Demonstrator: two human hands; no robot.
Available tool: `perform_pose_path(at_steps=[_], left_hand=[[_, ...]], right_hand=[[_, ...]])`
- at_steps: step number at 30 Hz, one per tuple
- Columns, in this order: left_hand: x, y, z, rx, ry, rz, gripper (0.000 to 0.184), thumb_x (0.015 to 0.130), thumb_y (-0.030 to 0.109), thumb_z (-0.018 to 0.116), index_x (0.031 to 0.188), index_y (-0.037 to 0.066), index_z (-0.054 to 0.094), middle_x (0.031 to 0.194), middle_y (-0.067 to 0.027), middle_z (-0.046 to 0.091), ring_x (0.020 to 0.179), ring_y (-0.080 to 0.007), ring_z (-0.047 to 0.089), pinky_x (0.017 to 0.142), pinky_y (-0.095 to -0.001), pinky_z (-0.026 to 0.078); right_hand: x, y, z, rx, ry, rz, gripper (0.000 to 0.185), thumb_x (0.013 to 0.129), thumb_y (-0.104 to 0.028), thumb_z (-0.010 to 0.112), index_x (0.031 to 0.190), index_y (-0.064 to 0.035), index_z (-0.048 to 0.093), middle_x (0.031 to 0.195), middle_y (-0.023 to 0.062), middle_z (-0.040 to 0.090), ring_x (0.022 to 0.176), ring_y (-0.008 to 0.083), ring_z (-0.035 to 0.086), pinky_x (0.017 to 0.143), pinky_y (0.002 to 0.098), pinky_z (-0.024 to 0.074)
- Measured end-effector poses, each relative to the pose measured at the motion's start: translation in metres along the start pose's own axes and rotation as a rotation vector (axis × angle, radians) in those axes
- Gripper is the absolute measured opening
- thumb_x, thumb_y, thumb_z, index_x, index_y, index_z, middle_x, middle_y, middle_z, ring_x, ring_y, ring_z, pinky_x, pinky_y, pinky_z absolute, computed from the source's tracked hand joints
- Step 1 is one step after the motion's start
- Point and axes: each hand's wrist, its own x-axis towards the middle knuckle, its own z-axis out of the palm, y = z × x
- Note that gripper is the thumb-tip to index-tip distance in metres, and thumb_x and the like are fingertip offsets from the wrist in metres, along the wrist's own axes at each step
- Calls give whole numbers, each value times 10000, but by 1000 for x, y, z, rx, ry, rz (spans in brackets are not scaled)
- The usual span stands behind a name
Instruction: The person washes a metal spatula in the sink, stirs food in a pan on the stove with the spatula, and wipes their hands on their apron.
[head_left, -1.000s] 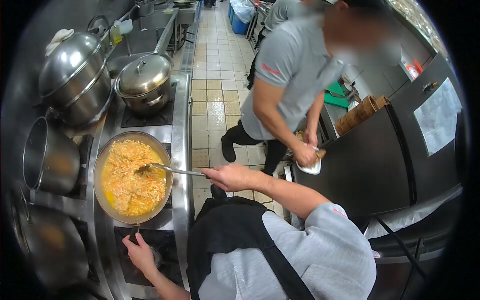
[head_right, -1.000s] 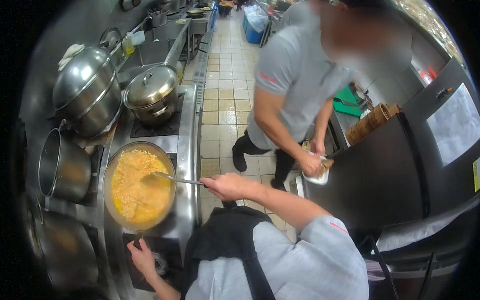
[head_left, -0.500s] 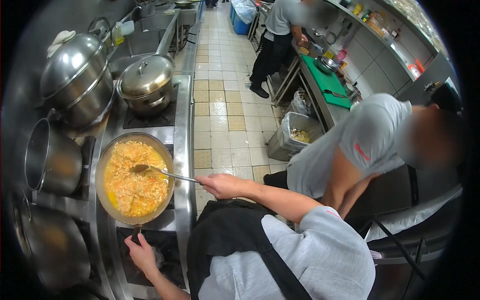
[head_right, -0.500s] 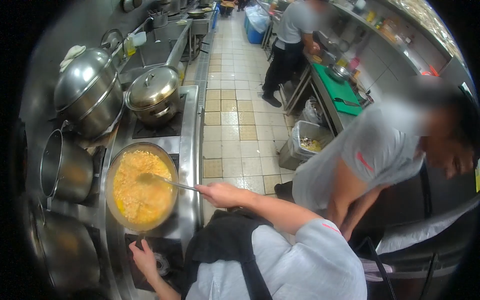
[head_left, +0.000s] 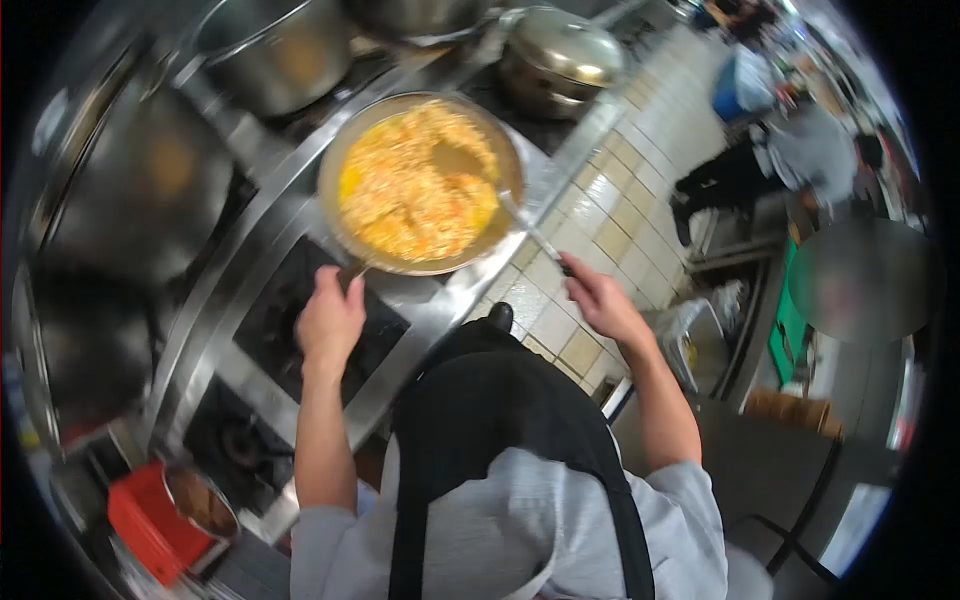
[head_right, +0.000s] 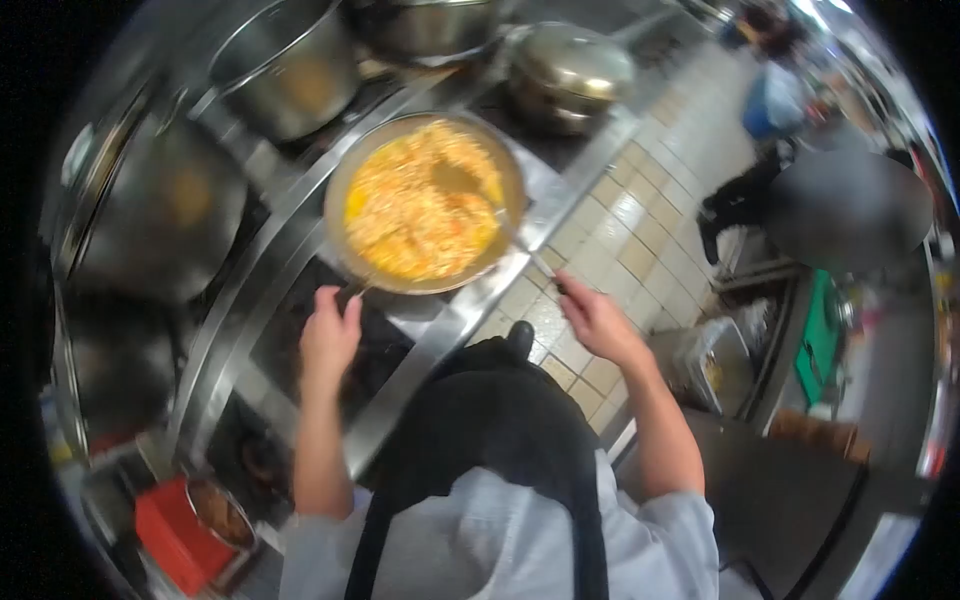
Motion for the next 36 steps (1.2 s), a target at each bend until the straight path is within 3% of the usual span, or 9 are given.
perform_pose_path(at_steps=[6, 9, 14, 20, 24, 28, 30, 32, 36], left_hand=[[0, -1, -4, -76, -8, 16, 369, 980, 328, 600, 1179, 37, 493, 990, -261, 702, 921, -467, 676, 775, -565, 532], [2, -7, 1, -81, 2, 31, 375, 983, 323, 599, 1183, 27, 485, 1011, -258, 699, 935, -461, 676, 773, -558, 536], [3, -9, 2, -93, 11, 51, 377, 982, 308, 602, 1188, 17, 481, 1009, -246, 701, 924, -456, 679, 769, -555, 541], [5, -7, 3, -94, 35, 18, 363, 985, 306, 600, 1187, 28, 483, 1007, -240, 701, 914, -443, 685, 767, -544, 550], [10, -19, 9, -121, 64, 16, 487, 971, 316, 618, 1339, 52, 438, 1106, -254, 670, 943, -453, 677, 772, -543, 556], [-13, -16, 11, -252, 148, -17, 874, 922, 294, 681, 1591, 115, 149, 1310, -272, 548, 1009, -469, 651, 827, -552, 556], [-32, -16, 16, -410, 203, -78, 855, 921, 283, 680, 1590, 111, 175, 1360, -268, 530, 1100, -474, 620, 899, -548, 535], [-63, -26, 32, -464, 281, -161, 828, 925, 284, 673, 1585, 111, 204, 1385, -266, 521, 1152, -469, 600, 951, -534, 515], [-136, -41, 64, -533, 292, -445, 724, 931, 294, 656, 1543, 113, 313, 1343, -256, 560, 1158, -455, 598, 963, -523, 505]], right_hand=[[57, 1, 1, -66, 210, -49, 456, 1026, -163, 530, 1465, -50, 490, 848, 93, 641, 782, 183, 625, 754, 338, 518], [103, 21, 17, -158, 229, -85, 435, 1000, -156, 544, 1409, -9, 515, 931, 202, 707, 891, 352, 702, 828, 400, 534], [103, -7, 35, 370, -104, 223, 510, 1047, -222, 495, 1502, -9, 410, 710, -11, 502, 429, 78, 396, 380, 278, 355], [69, 34, -18, 207, -152, 156, 520, 1048, -192, 498, 1543, -86, 380, 718, -38, 456, 472, 47, 371, 410, 241, 332], [79, 14, -31, 108, -62, 109, 473, 1023, -171, 549, 1460, -6, 479, 791, 0, 529, 725, 90, 509, 644, 262, 440], [138, 32, -13, -92, -3, -114, 479, 1009, -172, 560, 1455, -14, 485, 936, 112, 670, 808, 190, 646, 722, 326, 514], [178, 48, 10, -265, 72, -529, 487, 1015, -164, 547, 1481, -47, 470, 1073, 178, 718, 855, 241, 703, 760, 346, 552], [173, -24, 9, -281, -108, -254, 501, 982, -123, 569, 1459, 0, 475, 1284, 271, 646, 1150, 339, 662, 976, 389, 499], [185, -46, 10, -360, -271, -584, 571, 887, 25, 570, 1451, 3, 483, 1297, 289, 619, 1210, 414, 619, 987, 425, 509]])
